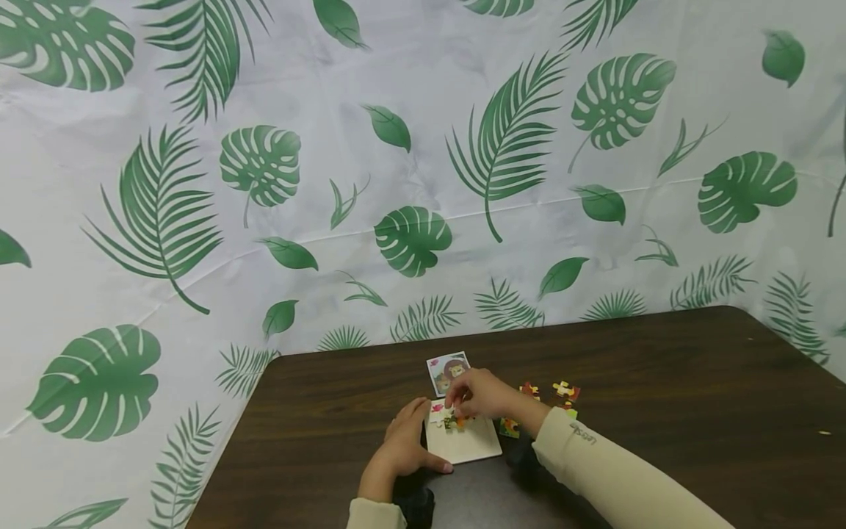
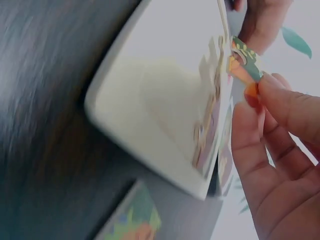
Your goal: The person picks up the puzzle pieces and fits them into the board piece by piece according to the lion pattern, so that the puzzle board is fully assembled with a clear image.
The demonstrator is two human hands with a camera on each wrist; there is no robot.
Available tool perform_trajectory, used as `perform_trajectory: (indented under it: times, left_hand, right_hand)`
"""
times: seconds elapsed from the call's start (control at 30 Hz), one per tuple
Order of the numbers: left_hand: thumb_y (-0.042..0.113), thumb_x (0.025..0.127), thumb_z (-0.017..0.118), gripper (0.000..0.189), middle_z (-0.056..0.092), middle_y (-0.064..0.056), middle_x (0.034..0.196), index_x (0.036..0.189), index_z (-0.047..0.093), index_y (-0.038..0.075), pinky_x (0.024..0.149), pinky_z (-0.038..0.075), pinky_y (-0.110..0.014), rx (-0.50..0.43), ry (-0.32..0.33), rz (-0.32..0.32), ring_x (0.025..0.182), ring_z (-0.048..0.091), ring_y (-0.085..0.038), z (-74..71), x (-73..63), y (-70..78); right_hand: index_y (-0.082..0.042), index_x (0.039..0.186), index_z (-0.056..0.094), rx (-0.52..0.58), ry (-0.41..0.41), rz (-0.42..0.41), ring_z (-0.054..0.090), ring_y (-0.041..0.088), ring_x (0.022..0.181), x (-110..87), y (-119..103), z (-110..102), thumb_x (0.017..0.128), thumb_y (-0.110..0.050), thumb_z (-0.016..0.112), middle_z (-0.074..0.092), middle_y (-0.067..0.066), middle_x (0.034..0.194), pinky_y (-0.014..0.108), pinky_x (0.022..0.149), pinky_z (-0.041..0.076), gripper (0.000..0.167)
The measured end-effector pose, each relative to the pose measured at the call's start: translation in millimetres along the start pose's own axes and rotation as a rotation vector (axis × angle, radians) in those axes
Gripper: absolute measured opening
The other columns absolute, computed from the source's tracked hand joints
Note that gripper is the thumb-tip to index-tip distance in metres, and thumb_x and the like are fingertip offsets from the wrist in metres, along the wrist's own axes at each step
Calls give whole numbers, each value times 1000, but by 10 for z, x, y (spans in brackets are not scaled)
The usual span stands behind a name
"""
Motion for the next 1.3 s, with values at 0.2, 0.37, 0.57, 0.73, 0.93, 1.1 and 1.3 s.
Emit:
perform_trajectory:
  times: [0.2, 0.37, 0.57, 0.73, 0.93, 1.1, 1.3]
  left_hand:
    - [35, 57, 88, 104, 30, -23, 142, 138, 35, -5, 98, 21, -62, 1, 9, 29, 128, 27, -42, -17, -6, 38]
    - [35, 57, 88, 103, 31, -23, 142, 137, 36, -5, 97, 21, -64, 6, 12, 42, 128, 27, -43, -36, -12, 57]
    - [35, 57, 88, 104, 30, -22, 142, 138, 35, -4, 98, 20, -63, -1, 6, 28, 129, 26, -43, -22, -12, 32]
    - [36, 58, 87, 105, 29, -21, 144, 140, 34, -3, 98, 20, -62, -2, -4, 14, 130, 25, -42, -18, -3, 16]
    - [35, 58, 87, 105, 29, -20, 144, 139, 34, -3, 98, 21, -62, 7, -1, 13, 130, 25, -41, -27, 7, 25]
    - [34, 57, 88, 104, 29, -21, 143, 139, 35, -4, 98, 21, -62, 11, 2, 14, 130, 25, -41, -24, 7, 18]
    - [35, 58, 87, 104, 28, -20, 144, 140, 34, -3, 99, 20, -62, -7, -11, 4, 131, 24, -41, -19, -2, 9]
  right_hand:
    - [-5, 80, 70, 14, -18, -11, 55, 9, 62, 41, -29, 127, 79, 6, 67, 61, -1, 71, 23, 51, 47, 12]
    - [-6, 80, 71, 12, 0, -15, 54, 8, 60, 83, -17, 168, 79, 6, 67, 61, -2, 69, 23, 50, 45, 12]
    - [-3, 81, 68, 21, 35, 3, 54, 7, 59, 125, -8, 195, 76, 6, 70, 61, -1, 68, 21, 50, 44, 10]
    - [-3, 76, 66, 3, 97, 21, 52, 6, 57, 138, 13, 180, 70, 9, 72, 59, -3, 63, 20, 48, 41, 14]
    - [-4, 70, 64, -57, 155, 12, 49, 4, 54, 126, -7, 150, 66, 9, 72, 55, -6, 59, 19, 47, 40, 16]
    - [-5, 68, 62, -109, 189, -4, 46, 3, 52, 101, -57, 137, 65, 7, 75, 52, -6, 56, 19, 47, 39, 18]
    - [-5, 65, 61, -146, 207, 24, 43, 6, 51, 86, -76, 146, 63, 7, 75, 50, -5, 55, 20, 46, 37, 18]
Point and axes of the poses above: each hand's wrist, its own x-axis towards the middle knuckle, its own z-axis out of the palm, y = z × x, the point moved 9 cm from there along x, towards the middle knuckle
